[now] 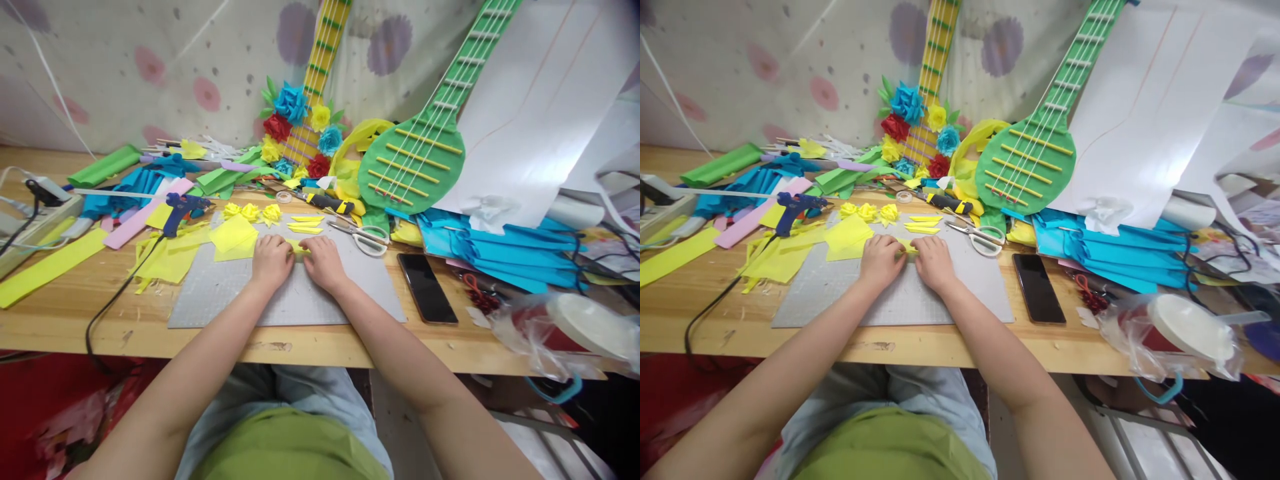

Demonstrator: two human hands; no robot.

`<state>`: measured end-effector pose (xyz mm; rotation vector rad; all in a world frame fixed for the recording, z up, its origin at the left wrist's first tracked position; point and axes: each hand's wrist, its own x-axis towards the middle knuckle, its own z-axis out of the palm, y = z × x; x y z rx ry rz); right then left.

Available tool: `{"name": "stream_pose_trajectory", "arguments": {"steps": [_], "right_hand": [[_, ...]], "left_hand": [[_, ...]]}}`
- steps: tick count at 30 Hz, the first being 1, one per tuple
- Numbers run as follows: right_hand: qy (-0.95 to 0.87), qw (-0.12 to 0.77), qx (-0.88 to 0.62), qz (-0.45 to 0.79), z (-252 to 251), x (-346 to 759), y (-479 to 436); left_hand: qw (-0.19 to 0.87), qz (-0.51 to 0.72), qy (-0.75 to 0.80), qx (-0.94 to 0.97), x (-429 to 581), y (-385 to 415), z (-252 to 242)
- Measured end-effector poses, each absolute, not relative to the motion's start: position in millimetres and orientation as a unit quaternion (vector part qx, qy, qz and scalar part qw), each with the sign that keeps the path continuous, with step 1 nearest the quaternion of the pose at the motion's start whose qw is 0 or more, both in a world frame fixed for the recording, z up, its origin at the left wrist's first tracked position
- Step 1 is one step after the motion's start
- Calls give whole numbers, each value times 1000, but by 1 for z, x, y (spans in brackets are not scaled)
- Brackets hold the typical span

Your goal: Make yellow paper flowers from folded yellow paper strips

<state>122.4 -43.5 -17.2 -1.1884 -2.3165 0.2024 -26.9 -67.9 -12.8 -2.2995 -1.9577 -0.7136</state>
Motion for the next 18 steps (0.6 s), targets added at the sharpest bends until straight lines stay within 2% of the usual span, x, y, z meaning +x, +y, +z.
{"name": "stream_pose_trajectory", "arguments": {"steps": [5,11,18], "right_hand": [[-842,277,-455,80,-17,123,-41],[-824,320,-460,83,-17,129,-38],[-859,274,-428,57,-14,119,-47]], "left_hand": [[-1,-248,-594,-766,-25,-68,-12],[1,-276,-623,-732,-35,-66,-13],[55,-257,-645,-718,-26,-71,-9]]}}
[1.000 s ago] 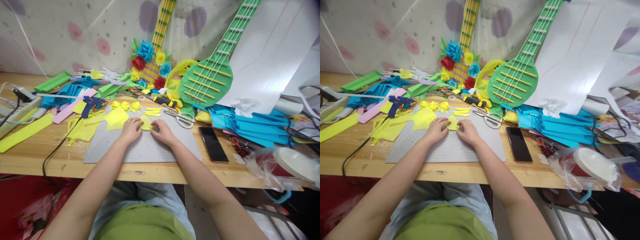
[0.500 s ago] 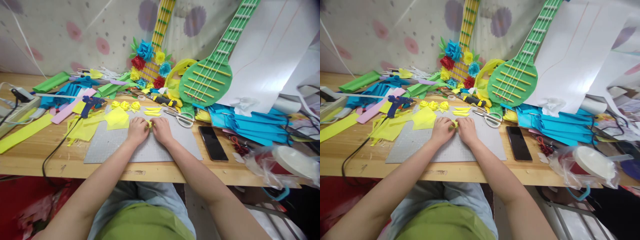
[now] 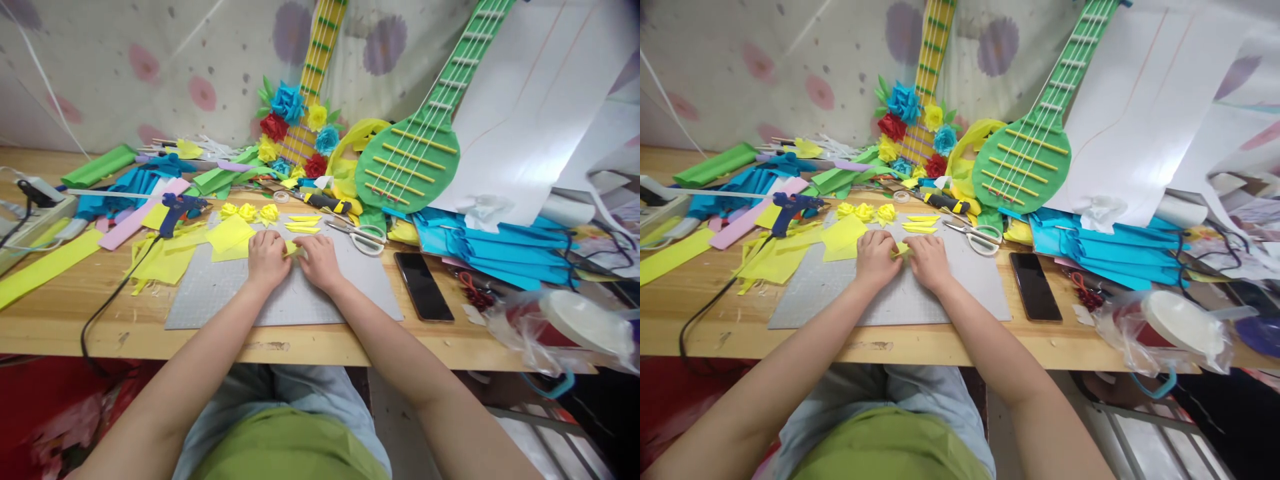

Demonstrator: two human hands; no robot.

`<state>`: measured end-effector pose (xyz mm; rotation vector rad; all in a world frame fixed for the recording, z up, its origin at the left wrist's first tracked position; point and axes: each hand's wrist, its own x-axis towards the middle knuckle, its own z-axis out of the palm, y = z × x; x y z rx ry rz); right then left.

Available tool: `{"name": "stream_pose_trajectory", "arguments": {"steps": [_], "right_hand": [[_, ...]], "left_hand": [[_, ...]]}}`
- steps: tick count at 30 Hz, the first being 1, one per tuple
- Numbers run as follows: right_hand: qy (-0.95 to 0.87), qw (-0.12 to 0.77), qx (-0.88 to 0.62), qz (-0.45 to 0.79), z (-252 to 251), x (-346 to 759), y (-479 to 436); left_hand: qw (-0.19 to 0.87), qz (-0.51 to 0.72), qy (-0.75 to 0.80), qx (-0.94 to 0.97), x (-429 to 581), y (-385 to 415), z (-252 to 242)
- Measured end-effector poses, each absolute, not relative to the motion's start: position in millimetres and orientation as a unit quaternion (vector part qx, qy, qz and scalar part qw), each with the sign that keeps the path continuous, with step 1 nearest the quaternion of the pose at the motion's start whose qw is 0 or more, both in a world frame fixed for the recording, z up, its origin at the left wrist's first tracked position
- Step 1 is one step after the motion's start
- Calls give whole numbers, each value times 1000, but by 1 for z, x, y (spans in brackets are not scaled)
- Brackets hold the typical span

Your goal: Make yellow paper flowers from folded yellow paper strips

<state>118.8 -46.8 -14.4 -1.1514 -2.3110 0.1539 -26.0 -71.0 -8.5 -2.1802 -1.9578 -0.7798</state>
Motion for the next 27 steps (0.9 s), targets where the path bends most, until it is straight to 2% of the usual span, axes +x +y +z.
{"name": "stream_pose_trajectory", "arguments": {"steps": [5,16,27], "right_hand": [[-866,258,-417,100,-14,114,-48],[-856,270,-424,119,-25,132,-35],[-862,280,-402,127,-26,129,-35]], "left_hand": [[48,-243,-625,-740,-20,-71,-12],[-63,-265,-597,-755,-52,-67,-10],[-65,-237,-582,-775,-47,-68,-14]]}}
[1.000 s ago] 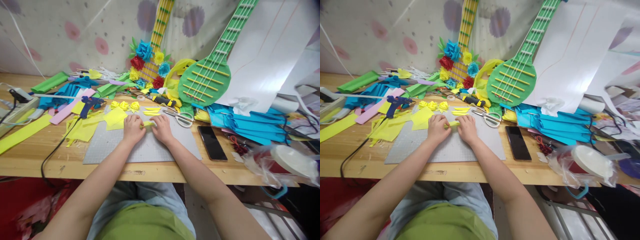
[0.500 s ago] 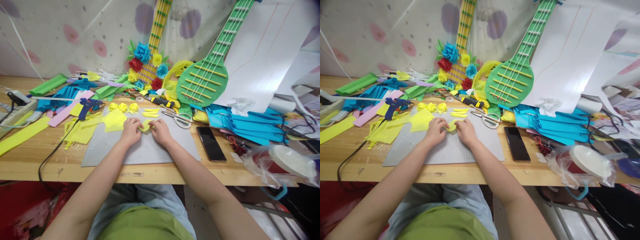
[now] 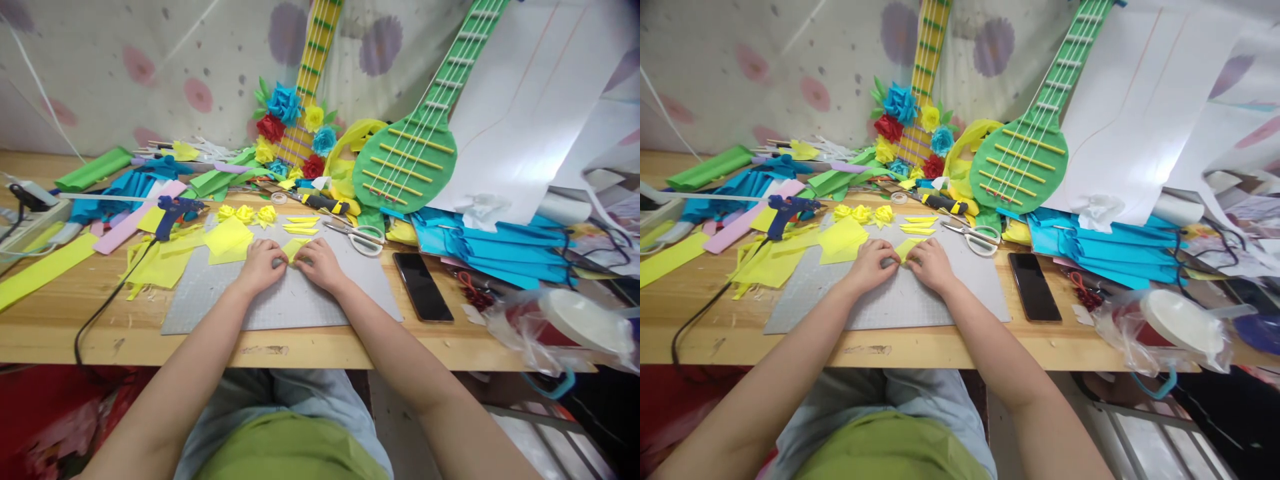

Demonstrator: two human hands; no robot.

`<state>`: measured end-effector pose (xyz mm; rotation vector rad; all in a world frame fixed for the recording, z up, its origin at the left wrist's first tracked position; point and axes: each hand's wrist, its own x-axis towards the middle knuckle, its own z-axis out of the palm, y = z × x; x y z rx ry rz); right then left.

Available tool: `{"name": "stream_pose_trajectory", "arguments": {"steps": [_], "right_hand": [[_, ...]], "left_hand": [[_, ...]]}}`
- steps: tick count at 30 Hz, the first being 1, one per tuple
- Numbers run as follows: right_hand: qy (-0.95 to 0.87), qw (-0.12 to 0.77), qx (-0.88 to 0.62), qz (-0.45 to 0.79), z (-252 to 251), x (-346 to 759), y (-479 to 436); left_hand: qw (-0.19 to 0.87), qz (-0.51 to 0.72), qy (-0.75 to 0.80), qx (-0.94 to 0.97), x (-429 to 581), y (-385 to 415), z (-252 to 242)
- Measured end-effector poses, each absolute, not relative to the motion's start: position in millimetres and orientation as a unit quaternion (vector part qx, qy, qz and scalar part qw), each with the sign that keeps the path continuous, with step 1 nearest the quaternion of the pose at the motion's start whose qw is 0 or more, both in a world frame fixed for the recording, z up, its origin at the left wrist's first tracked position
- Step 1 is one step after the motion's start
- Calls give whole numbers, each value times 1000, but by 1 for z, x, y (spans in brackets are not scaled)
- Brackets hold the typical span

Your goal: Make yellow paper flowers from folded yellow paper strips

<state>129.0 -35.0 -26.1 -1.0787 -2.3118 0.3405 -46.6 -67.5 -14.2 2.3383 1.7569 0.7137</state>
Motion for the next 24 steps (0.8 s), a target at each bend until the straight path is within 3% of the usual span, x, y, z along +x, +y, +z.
{"name": "stream_pose_trajectory", "arguments": {"steps": [24], "right_hand": [[-756,292,-561,165,-28,119,-39]], "left_hand": [[24,272,671,689,-34,-62,-22]]}}
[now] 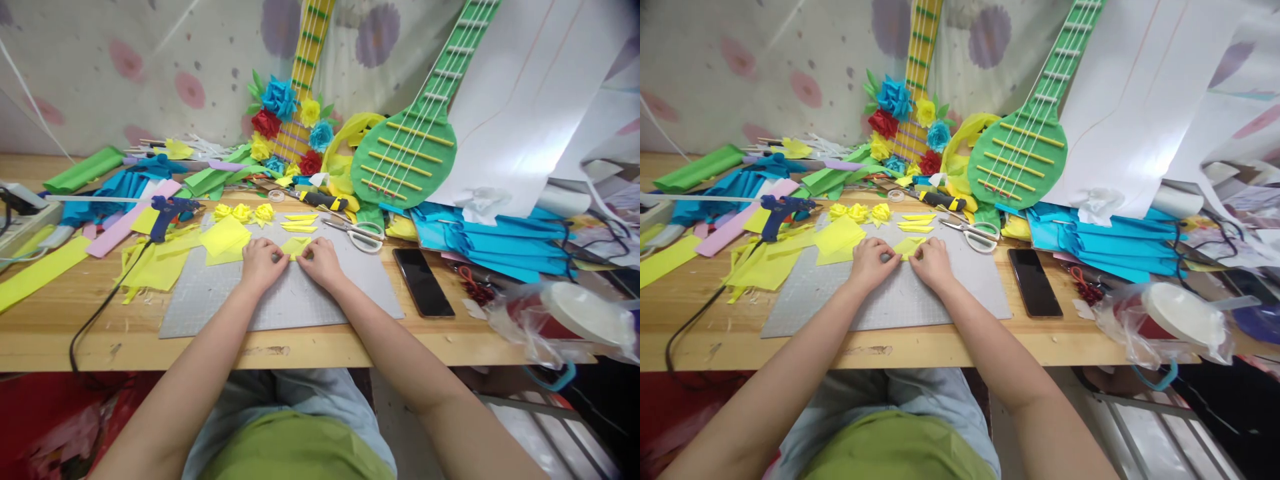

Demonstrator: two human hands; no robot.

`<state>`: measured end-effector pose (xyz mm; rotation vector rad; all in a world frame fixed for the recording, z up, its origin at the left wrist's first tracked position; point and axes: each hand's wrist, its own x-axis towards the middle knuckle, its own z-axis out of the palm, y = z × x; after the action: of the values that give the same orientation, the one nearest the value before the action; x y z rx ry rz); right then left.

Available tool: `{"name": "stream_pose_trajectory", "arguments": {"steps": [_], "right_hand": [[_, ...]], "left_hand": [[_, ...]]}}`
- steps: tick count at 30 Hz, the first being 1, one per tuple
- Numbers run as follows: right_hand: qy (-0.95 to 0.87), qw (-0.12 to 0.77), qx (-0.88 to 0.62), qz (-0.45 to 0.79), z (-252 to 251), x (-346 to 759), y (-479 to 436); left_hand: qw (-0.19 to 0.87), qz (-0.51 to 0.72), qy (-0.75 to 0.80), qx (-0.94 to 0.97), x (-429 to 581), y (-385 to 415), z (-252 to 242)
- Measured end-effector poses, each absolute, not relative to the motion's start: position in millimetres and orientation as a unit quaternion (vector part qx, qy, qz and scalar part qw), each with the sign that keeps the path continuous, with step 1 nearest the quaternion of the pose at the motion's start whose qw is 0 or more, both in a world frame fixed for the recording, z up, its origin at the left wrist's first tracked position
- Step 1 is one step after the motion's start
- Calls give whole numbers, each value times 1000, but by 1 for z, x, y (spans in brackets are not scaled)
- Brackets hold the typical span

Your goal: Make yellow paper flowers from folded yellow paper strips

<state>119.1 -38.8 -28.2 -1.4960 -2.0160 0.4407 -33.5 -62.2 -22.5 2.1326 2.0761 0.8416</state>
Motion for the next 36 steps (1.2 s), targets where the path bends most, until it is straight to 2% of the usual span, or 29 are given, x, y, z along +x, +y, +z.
{"name": "stream_pose_trajectory", "arguments": {"steps": [15,28,36], "right_hand": [[-752,289,-570,158,-30,118,-38],[-791,259,-550,63,-27,117,-47],[-799,233,-550,70,-21,122,-50]], "left_hand": [[31,266,697,665,-26,-65,-21],[46,279,672,684,-22,-64,-21],[62,267,677,683,-23,-62,-22]]}}
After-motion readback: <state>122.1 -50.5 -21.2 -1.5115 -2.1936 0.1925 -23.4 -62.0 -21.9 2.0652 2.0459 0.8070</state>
